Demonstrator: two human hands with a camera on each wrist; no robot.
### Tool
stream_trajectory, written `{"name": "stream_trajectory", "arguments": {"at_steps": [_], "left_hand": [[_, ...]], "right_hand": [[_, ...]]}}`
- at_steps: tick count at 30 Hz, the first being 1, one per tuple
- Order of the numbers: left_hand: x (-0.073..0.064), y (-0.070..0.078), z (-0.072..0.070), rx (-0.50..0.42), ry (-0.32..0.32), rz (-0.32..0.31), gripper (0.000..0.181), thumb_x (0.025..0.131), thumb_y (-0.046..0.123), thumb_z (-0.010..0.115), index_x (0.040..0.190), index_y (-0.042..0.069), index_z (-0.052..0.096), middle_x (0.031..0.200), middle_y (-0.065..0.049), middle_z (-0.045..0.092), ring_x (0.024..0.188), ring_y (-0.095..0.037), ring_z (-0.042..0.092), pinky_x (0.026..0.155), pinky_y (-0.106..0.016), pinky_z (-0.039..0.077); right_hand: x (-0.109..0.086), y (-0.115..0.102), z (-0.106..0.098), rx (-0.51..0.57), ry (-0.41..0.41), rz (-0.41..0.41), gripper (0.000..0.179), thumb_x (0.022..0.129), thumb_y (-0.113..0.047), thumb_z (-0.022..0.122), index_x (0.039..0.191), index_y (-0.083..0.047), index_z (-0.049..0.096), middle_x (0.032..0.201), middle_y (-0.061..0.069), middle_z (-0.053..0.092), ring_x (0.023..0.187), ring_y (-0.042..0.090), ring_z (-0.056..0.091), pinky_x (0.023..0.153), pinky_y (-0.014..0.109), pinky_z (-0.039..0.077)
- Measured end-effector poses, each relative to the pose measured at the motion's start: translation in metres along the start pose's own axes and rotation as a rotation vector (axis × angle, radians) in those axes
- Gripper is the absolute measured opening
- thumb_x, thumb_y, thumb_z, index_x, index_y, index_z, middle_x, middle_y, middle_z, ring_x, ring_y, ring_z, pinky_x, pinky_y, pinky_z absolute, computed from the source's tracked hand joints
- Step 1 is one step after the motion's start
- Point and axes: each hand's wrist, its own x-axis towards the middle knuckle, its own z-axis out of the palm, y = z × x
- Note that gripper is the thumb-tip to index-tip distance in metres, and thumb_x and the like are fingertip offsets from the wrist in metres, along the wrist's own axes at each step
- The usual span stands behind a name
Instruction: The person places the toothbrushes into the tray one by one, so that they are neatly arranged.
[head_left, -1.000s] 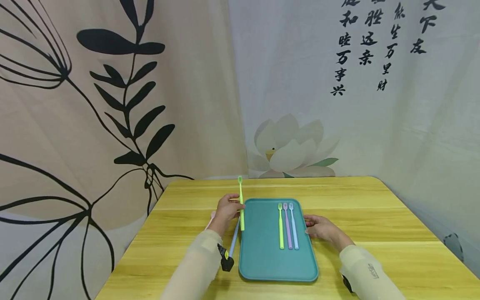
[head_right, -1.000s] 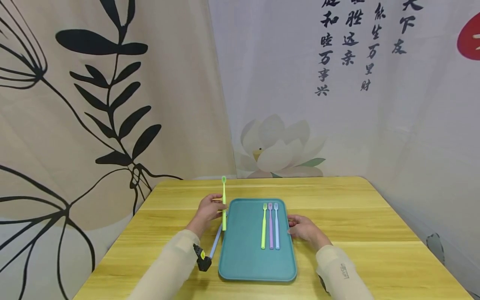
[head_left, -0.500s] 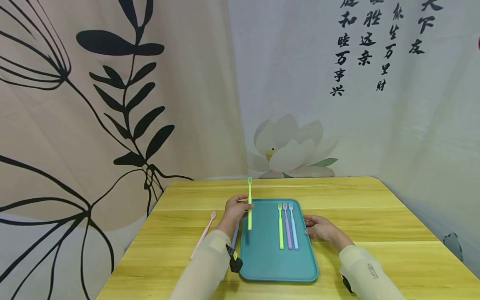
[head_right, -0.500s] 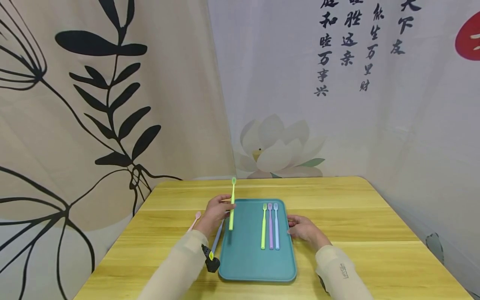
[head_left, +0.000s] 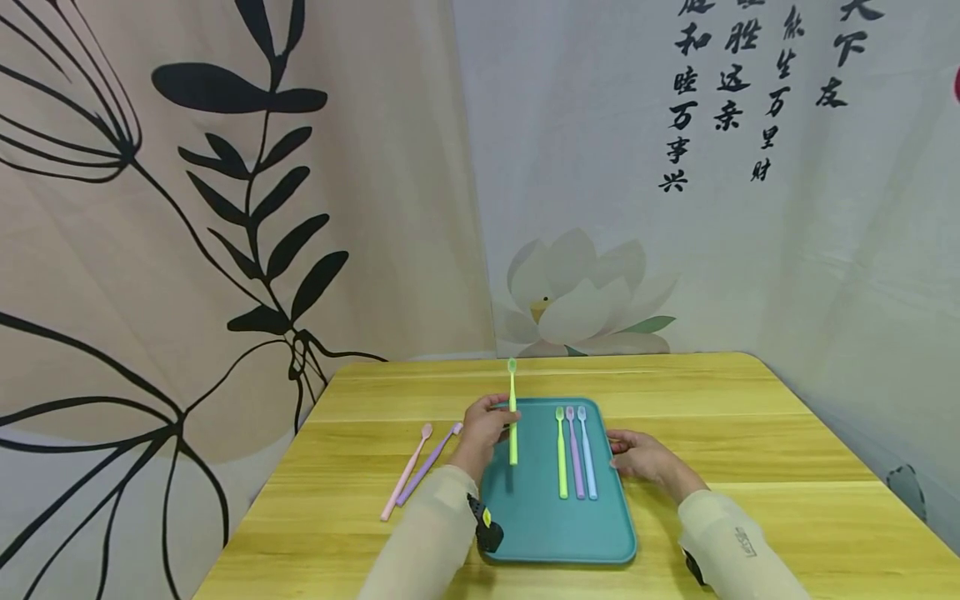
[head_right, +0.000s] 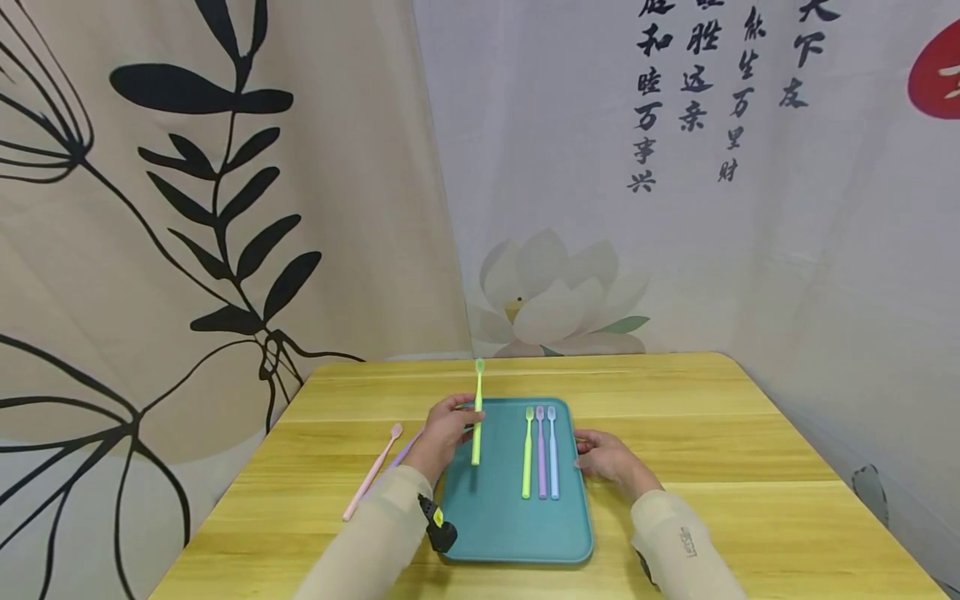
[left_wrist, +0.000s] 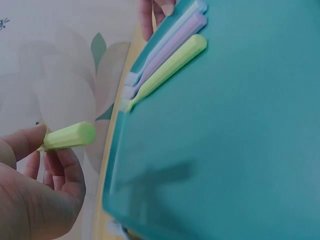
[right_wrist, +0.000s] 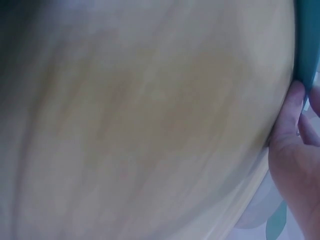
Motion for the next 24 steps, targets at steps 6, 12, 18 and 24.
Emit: {"name": "stream_trajectory", "arguments": {"at_steps": [6,12,18,24], "left_hand": [[-0.004,-0.005,0.008,0.005,0.007,-0.006,0.035,0.086,-0.005,0.07,0.12,-0.001,0.064,0.094,-0.008,0.064,0.077,-0.017,0.06,0.069,-0.032,0.051],[-0.007,-0.01,0.016,0.005,-0.012,-0.003,0.033,0.087,-0.004,0.071,0.119,-0.001,0.064,0.093,-0.008,0.064,0.074,-0.016,0.059,0.067,-0.032,0.051],[-0.012,-0.013,0.021,0.022,-0.025,-0.008,0.034,0.088,-0.001,0.071,0.121,0.001,0.063,0.098,-0.009,0.066,0.081,-0.019,0.063,0.069,-0.032,0.052],[-0.016,-0.017,0.026,0.027,-0.027,-0.019,0.035,0.089,0.0,0.07,0.123,0.001,0.062,0.1,-0.01,0.066,0.083,-0.019,0.063,0.073,-0.034,0.053]], "right_hand": [[-0.002,-0.001,0.0,-0.013,-0.006,-0.001,0.06,0.088,0.012,0.06,0.144,0.012,0.039,0.119,0.021,0.052,0.105,0.029,0.053,0.084,0.036,0.053],[-0.002,-0.002,0.0,-0.016,-0.011,-0.002,0.06,0.089,0.011,0.059,0.145,0.012,0.038,0.119,0.021,0.052,0.105,0.028,0.052,0.084,0.034,0.053],[-0.002,-0.001,-0.001,-0.032,-0.014,-0.007,0.06,0.088,0.01,0.06,0.144,0.012,0.039,0.12,0.021,0.053,0.106,0.029,0.053,0.086,0.035,0.053],[-0.001,0.0,-0.001,-0.004,-0.014,-0.012,0.06,0.088,0.011,0.06,0.144,0.012,0.038,0.119,0.021,0.053,0.104,0.028,0.053,0.083,0.034,0.053]]}}
